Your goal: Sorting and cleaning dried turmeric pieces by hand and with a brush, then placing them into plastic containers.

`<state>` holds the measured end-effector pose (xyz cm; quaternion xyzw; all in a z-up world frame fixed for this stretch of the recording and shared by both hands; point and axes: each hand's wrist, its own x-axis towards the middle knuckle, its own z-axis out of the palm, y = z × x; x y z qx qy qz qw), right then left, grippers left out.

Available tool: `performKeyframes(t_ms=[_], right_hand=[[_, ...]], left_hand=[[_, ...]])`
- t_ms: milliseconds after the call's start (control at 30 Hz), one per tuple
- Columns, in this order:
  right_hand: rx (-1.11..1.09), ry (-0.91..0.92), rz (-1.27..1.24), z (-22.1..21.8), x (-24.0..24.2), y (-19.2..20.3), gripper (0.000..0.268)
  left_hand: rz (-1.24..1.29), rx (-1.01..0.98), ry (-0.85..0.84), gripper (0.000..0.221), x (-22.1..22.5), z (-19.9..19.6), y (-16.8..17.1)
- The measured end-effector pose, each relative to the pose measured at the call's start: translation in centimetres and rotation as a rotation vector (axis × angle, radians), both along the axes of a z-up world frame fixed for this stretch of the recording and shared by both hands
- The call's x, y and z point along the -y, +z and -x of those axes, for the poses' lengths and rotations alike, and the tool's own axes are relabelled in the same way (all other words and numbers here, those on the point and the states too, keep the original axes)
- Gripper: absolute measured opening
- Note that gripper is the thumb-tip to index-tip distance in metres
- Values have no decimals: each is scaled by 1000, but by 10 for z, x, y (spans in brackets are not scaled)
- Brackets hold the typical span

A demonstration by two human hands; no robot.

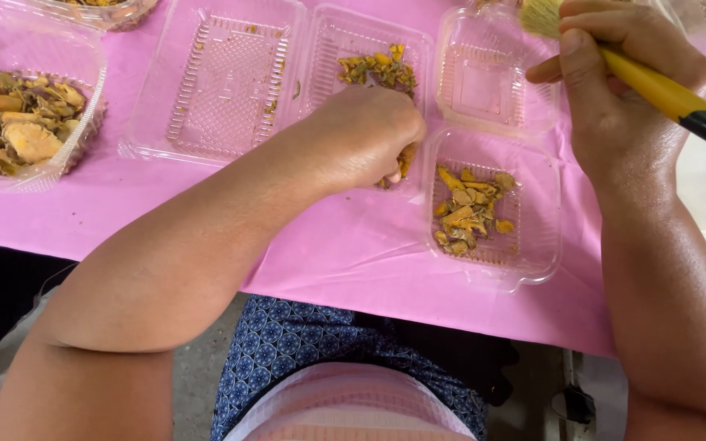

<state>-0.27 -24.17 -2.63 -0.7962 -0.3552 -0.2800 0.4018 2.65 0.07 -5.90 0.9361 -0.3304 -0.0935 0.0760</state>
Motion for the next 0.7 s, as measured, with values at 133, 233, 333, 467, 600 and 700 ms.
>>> performKeyframes(t_ms=[133,233,333,467,600,700], right_hand=[[2,6,5,1,-1,1,10],[0,13,6,0,1,0,10],[43,6,43,-2,3,-1,11],[58,2,64,-3,5,-1,10],[68,2,75,-4,3,-1,10],[-53,29,-15,-5,2,-4,9]], left_hand=[[-27,135,-58,19,2,-3,-10],[-87,101,-17,19,3,-5,-11],[-140,167,-1,23,2,-7,-9],[-131,165,46,26,-2,-5,4],[171,-60,209,39,-12,-33,-9],[557,-193,338,7,-20,-6,31]])
